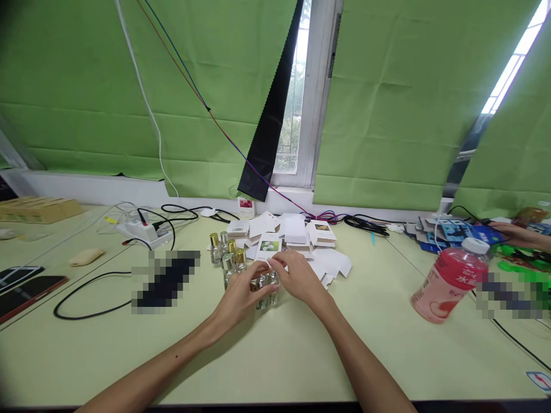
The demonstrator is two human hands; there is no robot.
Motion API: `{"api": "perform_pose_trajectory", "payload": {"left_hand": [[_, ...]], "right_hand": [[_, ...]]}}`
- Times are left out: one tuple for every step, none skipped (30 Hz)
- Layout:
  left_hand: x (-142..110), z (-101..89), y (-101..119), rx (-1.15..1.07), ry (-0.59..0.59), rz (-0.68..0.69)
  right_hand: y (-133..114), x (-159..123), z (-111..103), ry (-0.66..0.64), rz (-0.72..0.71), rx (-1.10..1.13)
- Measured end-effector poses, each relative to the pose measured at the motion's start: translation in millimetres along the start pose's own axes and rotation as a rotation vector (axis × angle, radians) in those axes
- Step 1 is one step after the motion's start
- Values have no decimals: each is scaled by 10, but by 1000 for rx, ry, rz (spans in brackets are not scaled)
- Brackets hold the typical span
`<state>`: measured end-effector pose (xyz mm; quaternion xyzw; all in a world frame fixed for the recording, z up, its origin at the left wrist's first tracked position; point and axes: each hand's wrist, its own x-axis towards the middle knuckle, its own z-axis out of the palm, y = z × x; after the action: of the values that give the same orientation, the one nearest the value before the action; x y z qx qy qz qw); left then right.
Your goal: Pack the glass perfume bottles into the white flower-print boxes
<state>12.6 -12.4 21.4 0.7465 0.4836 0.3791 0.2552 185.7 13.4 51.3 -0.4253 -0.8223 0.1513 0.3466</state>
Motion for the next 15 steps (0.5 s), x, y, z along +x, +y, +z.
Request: {"api": "perform_pose_trajectory", "payload": {"left_hand": [[-8, -1, -1, 24, -6, 18], [-18, -1, 0, 46, -10, 36], [-28, -1, 2, 62, -15, 55], [-38, -1, 4, 71, -20, 72], [-47, -1, 7, 79, -22, 84], [-55, 1, 8, 90, -25, 89], [-63, 4, 6, 106, -29, 88], [-70, 8, 0, 125, -32, 84], [-78, 13, -12, 144, -36, 81], [-87, 16, -28, 159, -34, 81], [-96, 17, -49, 171, -25, 85], [-102, 14, -71, 179, -6, 95], [-104, 5, -92, 182, 27, 110], [-97, -10, -108, 183, 67, 131], [-78, -29, -115, 185, 115, 155]], "right_hand": [[15, -12, 3, -1, 7, 5], [29, -23, 5, 0, 14, 9], [40, -32, 7, 1, 20, 14], [48, -40, 9, 2, 24, 21], [54, -46, 12, 3, 27, 27], [58, -49, 15, 3, 28, 30], [60, -51, 20, 2, 29, 31], [62, -52, 25, 2, 30, 29], [64, -52, 29, 3, 31, 27], [65, -52, 32, 6, 33, 27], [66, -54, 33, 10, 35, 30], [68, -56, 33, 15, 38, 37], [70, -59, 32, 22, 42, 44], [74, -62, 30, 30, 45, 49], [79, -62, 30, 39, 45, 50]]}}
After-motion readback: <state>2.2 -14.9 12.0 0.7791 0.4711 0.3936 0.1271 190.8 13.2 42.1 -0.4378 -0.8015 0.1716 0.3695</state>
